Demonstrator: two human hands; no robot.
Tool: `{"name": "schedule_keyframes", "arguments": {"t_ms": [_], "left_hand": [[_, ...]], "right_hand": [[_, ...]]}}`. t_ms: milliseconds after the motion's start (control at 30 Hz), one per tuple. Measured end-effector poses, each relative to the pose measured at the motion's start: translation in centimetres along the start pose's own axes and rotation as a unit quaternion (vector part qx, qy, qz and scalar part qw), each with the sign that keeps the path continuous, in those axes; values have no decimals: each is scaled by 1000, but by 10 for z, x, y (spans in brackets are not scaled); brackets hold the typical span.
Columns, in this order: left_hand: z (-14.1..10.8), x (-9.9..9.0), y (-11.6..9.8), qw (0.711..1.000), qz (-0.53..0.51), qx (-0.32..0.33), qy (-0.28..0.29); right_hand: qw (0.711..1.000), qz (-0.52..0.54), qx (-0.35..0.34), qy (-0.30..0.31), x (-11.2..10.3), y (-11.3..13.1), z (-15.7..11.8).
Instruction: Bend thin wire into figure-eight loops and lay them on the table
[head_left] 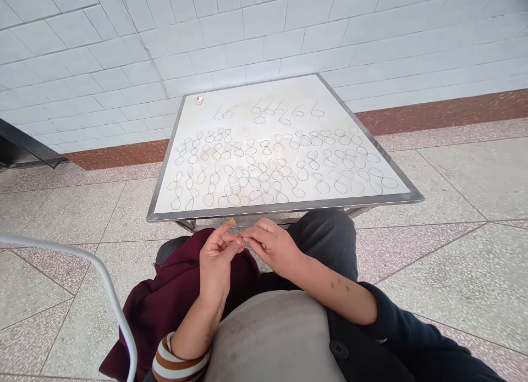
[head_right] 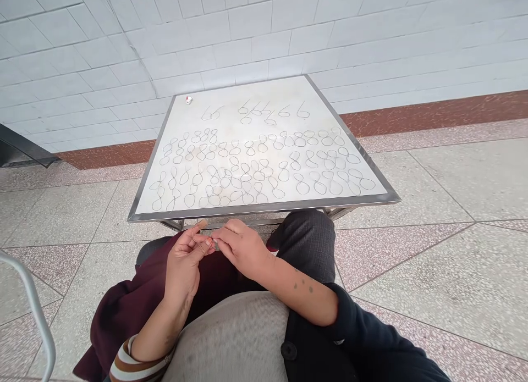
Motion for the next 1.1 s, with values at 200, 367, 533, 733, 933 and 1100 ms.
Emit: {"name": "schedule_keyframes", "arguments": {"t_ms": [200, 367, 533, 733, 933, 1100], "left_hand": [[1, 2, 0, 1000, -12, -7, 8], [0, 4, -2, 999, -41, -31, 4], [0, 4, -2, 999, -32, -24, 11], [-1, 3, -1, 999, -16, -8, 26], [0, 2, 0, 1000, -7, -2, 18], [1, 3, -1, 999, -34, -19, 20]], "right_hand": [[999, -24, 31, -10, 5, 3, -3], [998, -30, 51, -1, 5, 4, -5], [997, 5, 70, 20, 3, 3, -3], [997, 32, 69, 13, 1, 2, 0], [998, 15, 60, 4, 2, 1, -2], [998, 13, 58, -3, 3, 1, -3]]}}
Point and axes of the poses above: each hand's wrist, its own z-axis towards the middle knuckle, its own x-axis out of the palm, y = z × x, the point moved 1 cm from there along z, towards the middle knuckle, and after that the axes turned 5 degrees about z, right-handed, at the moved point
